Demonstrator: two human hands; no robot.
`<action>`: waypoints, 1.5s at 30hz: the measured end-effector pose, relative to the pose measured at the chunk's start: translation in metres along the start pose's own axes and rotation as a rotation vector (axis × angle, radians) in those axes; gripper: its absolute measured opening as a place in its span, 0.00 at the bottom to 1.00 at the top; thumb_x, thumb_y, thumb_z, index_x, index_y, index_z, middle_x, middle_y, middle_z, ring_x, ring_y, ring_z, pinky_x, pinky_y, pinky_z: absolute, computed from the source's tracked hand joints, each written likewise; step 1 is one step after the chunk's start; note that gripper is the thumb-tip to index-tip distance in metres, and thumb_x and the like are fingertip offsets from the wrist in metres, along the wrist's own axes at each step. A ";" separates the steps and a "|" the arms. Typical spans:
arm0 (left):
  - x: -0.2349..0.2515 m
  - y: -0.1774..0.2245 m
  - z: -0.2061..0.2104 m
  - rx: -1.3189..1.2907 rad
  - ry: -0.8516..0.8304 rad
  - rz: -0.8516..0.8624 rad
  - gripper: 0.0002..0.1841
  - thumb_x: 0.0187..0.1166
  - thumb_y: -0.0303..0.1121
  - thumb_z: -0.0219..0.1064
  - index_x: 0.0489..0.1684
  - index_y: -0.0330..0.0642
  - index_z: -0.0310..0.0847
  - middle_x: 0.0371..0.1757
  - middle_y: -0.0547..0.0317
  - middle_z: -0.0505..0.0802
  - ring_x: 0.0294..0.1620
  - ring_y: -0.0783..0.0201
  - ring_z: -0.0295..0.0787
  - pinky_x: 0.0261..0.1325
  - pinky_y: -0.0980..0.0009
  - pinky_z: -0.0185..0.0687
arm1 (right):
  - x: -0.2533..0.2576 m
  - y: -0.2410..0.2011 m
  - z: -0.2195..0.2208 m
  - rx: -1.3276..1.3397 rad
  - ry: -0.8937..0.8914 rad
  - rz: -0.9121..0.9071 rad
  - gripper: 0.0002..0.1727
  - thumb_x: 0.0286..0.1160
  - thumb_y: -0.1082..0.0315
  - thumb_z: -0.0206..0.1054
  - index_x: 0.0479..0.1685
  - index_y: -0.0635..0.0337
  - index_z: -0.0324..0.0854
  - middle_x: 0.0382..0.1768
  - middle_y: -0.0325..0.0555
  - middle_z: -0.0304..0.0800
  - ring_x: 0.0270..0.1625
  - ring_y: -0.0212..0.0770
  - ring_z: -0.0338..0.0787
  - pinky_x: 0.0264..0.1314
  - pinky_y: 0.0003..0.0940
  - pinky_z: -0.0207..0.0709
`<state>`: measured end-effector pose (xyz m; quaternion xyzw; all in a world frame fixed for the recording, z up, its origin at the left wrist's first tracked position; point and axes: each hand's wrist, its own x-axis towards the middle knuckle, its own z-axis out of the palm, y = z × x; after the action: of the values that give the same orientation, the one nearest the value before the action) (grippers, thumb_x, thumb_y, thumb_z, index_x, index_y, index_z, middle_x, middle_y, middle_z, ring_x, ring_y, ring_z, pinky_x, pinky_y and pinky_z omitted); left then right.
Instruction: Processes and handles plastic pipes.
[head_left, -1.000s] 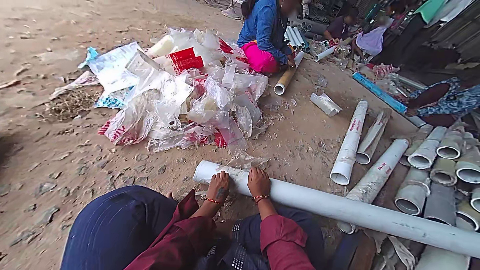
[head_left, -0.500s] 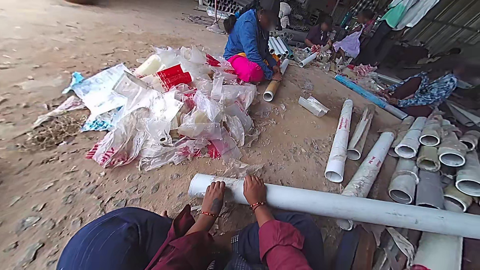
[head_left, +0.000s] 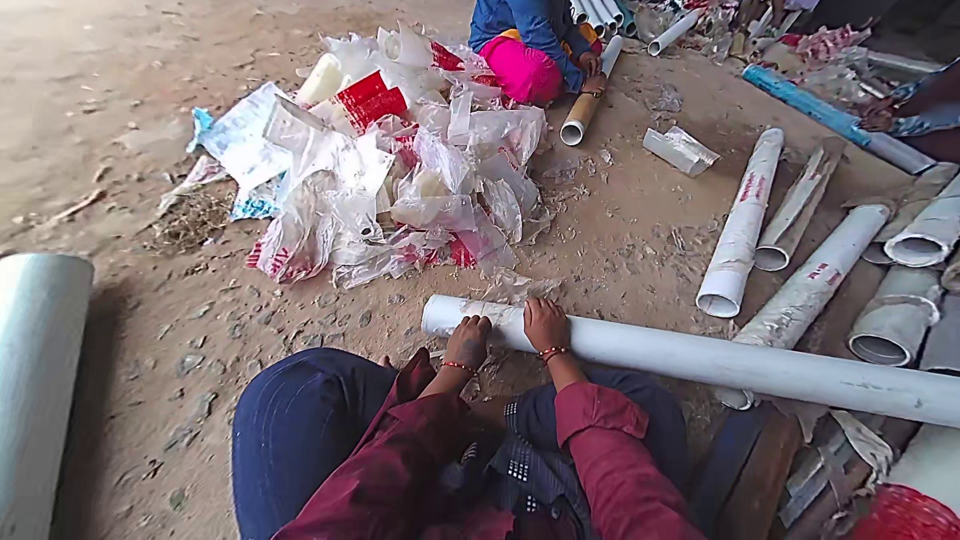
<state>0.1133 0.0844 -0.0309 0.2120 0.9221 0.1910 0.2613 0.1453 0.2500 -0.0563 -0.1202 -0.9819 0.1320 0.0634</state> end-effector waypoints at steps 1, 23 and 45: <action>-0.002 -0.003 -0.001 -0.115 0.057 -0.034 0.16 0.89 0.27 0.56 0.68 0.26 0.79 0.71 0.31 0.84 0.80 0.38 0.76 0.83 0.49 0.68 | 0.001 0.001 0.002 0.004 0.019 -0.013 0.20 0.89 0.66 0.52 0.60 0.69 0.88 0.57 0.63 0.94 0.64 0.62 0.92 0.67 0.57 0.79; 0.006 0.009 -0.009 0.165 -0.121 0.111 0.17 0.83 0.17 0.53 0.66 0.24 0.78 0.74 0.33 0.81 0.78 0.37 0.76 0.77 0.45 0.73 | 0.002 0.000 0.002 0.000 -0.040 0.013 0.21 0.90 0.66 0.50 0.62 0.69 0.86 0.59 0.63 0.93 0.66 0.62 0.91 0.70 0.57 0.76; 0.003 -0.002 0.012 -0.201 0.182 0.050 0.16 0.85 0.30 0.63 0.62 0.26 0.84 0.71 0.30 0.84 0.79 0.38 0.76 0.85 0.53 0.65 | 0.004 0.001 0.000 0.005 -0.050 0.034 0.20 0.91 0.65 0.52 0.60 0.69 0.87 0.59 0.64 0.92 0.66 0.63 0.90 0.70 0.58 0.75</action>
<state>0.1170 0.0874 -0.0430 0.1892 0.9127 0.3074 0.1916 0.1413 0.2517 -0.0557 -0.1334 -0.9806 0.1385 0.0369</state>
